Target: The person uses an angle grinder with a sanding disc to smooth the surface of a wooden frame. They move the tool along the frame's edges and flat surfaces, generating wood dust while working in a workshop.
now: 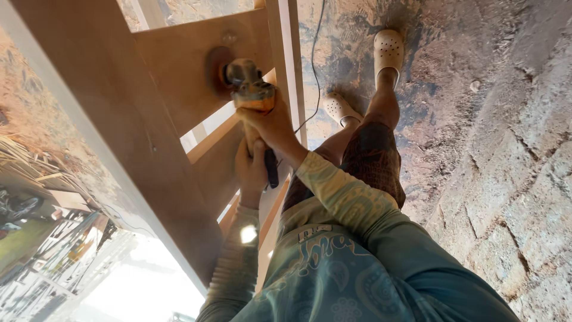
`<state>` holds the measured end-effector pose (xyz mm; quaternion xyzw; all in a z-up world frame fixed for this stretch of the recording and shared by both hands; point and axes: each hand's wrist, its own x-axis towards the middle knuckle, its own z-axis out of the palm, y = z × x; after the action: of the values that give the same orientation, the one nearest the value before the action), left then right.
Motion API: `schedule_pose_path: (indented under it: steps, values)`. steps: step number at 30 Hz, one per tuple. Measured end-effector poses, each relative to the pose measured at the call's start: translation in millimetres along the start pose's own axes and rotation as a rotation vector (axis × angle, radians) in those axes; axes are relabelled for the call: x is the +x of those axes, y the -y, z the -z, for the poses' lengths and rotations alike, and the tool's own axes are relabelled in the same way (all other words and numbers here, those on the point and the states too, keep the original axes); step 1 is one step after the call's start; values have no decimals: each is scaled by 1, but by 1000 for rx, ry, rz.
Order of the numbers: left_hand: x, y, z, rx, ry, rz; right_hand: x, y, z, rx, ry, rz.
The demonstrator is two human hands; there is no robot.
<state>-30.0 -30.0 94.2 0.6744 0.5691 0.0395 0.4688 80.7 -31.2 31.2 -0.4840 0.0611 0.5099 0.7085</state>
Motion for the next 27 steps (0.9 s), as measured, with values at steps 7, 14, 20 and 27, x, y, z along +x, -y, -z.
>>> schedule_pose_path:
  steps: [7,14,20,27]
  values:
    - [37,-5,-26,-160,39,209,48,-7,18,87,-10,47]
    - [38,-40,12,-209,-47,-178,27,71,-32,-46,146,243]
    - [52,-42,-2,-179,15,-101,45,76,-21,18,70,193]
    - [91,11,-39,-135,65,-20,92,15,20,-32,-27,57]
